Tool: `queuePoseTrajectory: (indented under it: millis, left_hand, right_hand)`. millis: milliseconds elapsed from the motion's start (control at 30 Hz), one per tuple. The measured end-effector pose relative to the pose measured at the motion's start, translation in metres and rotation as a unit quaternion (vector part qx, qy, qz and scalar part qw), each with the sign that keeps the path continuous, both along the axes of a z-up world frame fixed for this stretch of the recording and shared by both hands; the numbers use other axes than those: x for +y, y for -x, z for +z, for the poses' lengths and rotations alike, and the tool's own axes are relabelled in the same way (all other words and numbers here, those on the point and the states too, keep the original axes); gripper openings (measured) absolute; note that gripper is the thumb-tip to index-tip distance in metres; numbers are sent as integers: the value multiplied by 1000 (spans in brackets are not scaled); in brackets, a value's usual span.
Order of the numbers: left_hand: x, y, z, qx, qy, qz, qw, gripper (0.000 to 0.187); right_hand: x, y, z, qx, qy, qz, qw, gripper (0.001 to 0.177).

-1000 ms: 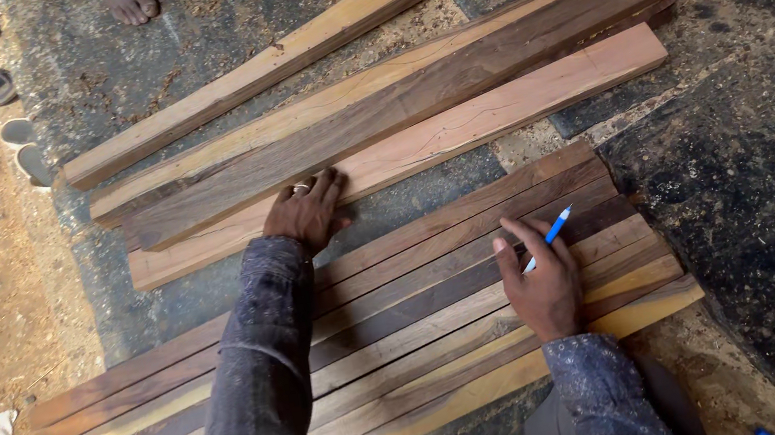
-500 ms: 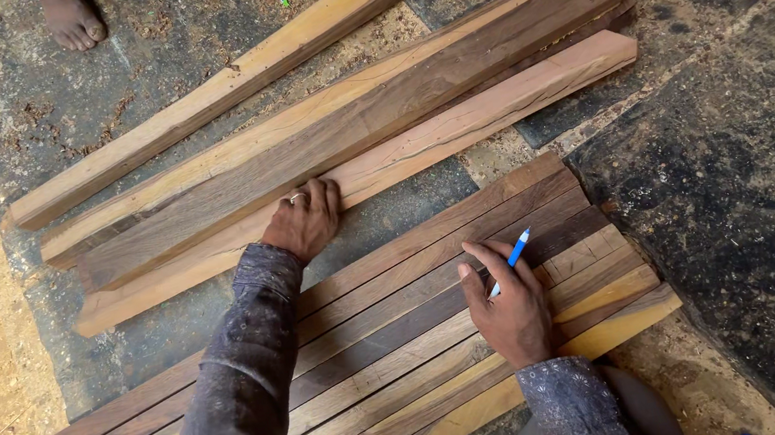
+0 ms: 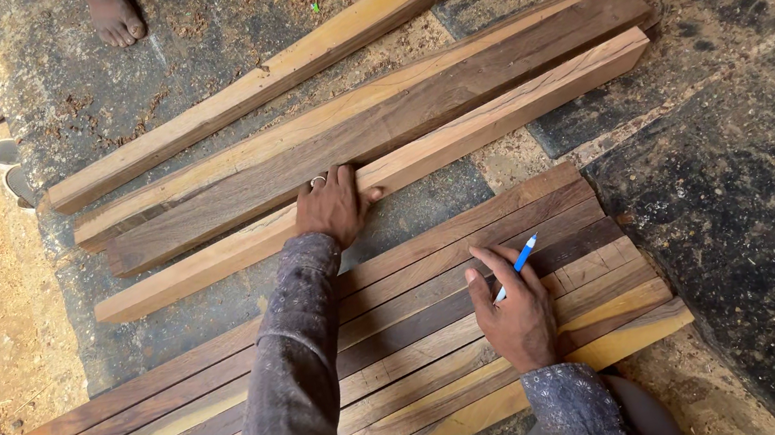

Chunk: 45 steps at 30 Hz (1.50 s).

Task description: The person arranges several long wooden planks on the floor and uses a blue marker to draw lines on them. They then use a metal square to draw perpendicular lines across the planks.

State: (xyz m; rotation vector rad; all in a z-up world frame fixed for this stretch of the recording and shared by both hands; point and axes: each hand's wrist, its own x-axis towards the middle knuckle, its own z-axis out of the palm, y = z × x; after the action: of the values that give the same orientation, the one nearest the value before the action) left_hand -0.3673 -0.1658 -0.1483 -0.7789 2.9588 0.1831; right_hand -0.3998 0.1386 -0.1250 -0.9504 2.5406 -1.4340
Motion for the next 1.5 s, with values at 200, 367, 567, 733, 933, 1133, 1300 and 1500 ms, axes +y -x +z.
queuePoseTrajectory:
  millis: [200,367,567,733,933,1133,1300,1500]
  left_hand:
    - [6,6,40,12,-41,46,998,72]
    - [12,-1,116,247,-62,24,967,74]
    - [-1,-25,201,458,-139,1,878,75]
    - [-29,-38,234,640,-221,-8,736,78]
    - [-41,-83,223,724,-429,-58,537,67]
    - [-31,-108,174,716,-520,-98,456,36]
    - [-11,-106,135,690,-619,-121,355,58]
    - [11,-97,77,688,-673,-96,254,60]
  right_hand:
    - [1,1,-4,3,13,-3,1000,36]
    - [0,4,-5,11,21,-5,1000,37]
    - [1,7,-5,-40,21,-16,999,37]
    - [3,7,-5,9,55,-1,998,35]
    - [1,9,-7,-4,63,0,998,34]
    - [2,7,-7,24,60,7,998,35]
    - [1,8,-8,-2,49,17,999,37]
    - [2,5,-8,45,36,4,998,41]
